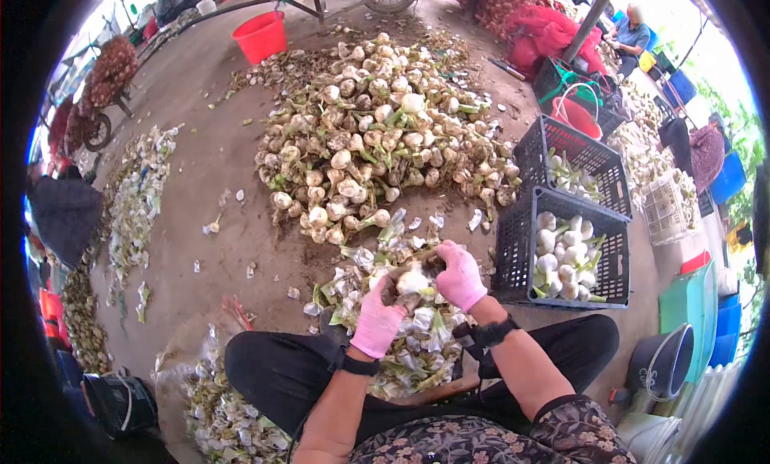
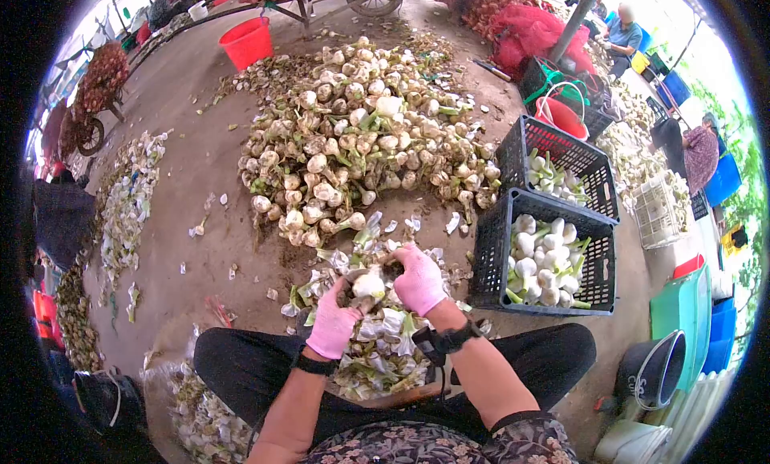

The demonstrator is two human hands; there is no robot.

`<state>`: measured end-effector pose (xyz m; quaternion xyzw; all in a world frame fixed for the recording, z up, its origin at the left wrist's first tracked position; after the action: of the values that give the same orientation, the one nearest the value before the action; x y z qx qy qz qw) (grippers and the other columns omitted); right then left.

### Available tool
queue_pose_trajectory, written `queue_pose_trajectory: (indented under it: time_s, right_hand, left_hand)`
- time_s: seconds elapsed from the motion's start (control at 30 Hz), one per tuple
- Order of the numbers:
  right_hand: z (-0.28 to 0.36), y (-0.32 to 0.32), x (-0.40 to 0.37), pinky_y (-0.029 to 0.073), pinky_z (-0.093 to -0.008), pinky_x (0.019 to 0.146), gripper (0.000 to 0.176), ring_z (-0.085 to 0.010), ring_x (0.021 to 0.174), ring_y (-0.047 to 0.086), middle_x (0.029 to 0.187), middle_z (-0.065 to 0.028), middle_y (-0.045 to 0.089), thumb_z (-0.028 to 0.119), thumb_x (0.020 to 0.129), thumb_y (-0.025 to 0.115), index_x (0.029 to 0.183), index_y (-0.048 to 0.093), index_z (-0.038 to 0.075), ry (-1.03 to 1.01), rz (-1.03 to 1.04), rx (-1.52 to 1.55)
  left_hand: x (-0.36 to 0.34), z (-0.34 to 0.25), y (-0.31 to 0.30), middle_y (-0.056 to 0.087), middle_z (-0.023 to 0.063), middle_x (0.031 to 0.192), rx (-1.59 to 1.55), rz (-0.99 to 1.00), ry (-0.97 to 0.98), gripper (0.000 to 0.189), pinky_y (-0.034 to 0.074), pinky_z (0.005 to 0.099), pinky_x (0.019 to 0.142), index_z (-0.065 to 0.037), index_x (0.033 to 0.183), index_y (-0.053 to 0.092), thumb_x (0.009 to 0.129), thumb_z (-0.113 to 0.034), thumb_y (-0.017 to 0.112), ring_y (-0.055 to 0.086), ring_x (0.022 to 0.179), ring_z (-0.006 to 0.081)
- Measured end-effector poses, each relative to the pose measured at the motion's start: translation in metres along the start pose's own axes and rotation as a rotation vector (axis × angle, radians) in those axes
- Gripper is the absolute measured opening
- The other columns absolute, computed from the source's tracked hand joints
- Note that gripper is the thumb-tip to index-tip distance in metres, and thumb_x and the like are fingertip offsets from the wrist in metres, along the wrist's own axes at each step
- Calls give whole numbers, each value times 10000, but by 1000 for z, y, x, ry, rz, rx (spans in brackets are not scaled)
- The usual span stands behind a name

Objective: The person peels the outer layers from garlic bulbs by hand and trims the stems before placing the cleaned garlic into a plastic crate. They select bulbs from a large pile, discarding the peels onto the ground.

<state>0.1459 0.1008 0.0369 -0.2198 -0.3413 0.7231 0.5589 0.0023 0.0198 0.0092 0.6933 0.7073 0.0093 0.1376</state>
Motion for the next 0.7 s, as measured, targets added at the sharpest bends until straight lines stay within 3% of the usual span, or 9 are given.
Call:
queue_pose_trajectory:
  time_s: [0.03,0.17,0.23,0.3,0.33,0.43,0.53,0.63,0.7]
  right_hand:
    - [-7,9,-1,469,-397,777,295,-339,869,585,871,-131,604,-9,642,554,893,684,74,3,-6,6]
    - [-13,22,1,481,-396,824,329,-344,946,592,1013,-158,596,39,680,532,976,660,104,82,-2,-67]
    - [-13,27,6,483,-399,821,295,-341,941,597,1004,-152,600,74,701,553,975,659,102,117,62,-173]
    - [-19,21,7,483,-401,818,263,-343,940,598,982,-151,605,99,723,563,969,658,88,183,61,-221]
    - [-32,22,4,483,-404,815,255,-348,936,598,988,-152,604,98,725,565,962,660,91,214,38,-219]
    - [-56,29,-5,476,-401,828,305,-346,948,588,1012,-145,594,42,725,553,1006,657,98,194,118,-171]
    - [-9,0,-15,442,-336,902,522,-292,1041,562,1088,-139,583,-108,669,529,1150,609,78,-68,137,319]
    - [19,-29,-21,421,-310,942,538,-247,1095,555,1149,-140,574,-93,665,589,1178,593,69,56,278,478]
    - [20,-26,-23,437,-307,928,442,-209,1058,586,1102,-132,617,-50,696,633,1130,617,34,13,240,568]
  left_hand:
    - [1,6,0,575,101,1157,144,32,71,543,450,267,915,30,1295,433,766,137,487,561,1040,150]
    - [-3,1,4,578,93,1170,-163,20,-101,448,475,272,889,15,1294,452,872,-12,600,578,1009,136]
    - [-2,3,3,575,91,1174,-75,54,-44,435,469,271,895,7,1301,451,894,-49,591,583,1008,145]
    - [-12,-16,22,573,89,1178,-391,204,-120,437,473,264,888,0,1303,450,895,-60,595,572,1037,148]
    - [-15,-29,29,570,90,1175,-368,233,-73,448,487,283,886,-12,1312,441,897,-75,595,563,1067,166]
    - [-13,-8,16,559,93,1191,-586,127,-228,441,487,313,906,-17,1314,433,898,-52,576,556,1087,186]
    - [-7,-6,9,568,101,1183,-574,59,-180,429,482,334,926,-13,1301,436,889,-14,558,572,1066,202]
    - [-2,3,4,566,85,1185,-468,21,-136,420,472,306,916,-10,1284,458,882,-20,579,564,1062,168]
    - [0,4,5,558,70,1192,-406,26,-126,422,464,282,909,-11,1280,469,880,-33,601,555,1063,139]
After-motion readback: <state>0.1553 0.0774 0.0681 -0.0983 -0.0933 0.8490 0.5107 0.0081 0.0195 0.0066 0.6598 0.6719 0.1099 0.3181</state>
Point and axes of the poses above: each hand's wrist, its own x-axis towards the middle knuckle, its own y-axis out of the palm, z = x × y, the point moved 6 cm from there along x, towards the middle knuckle
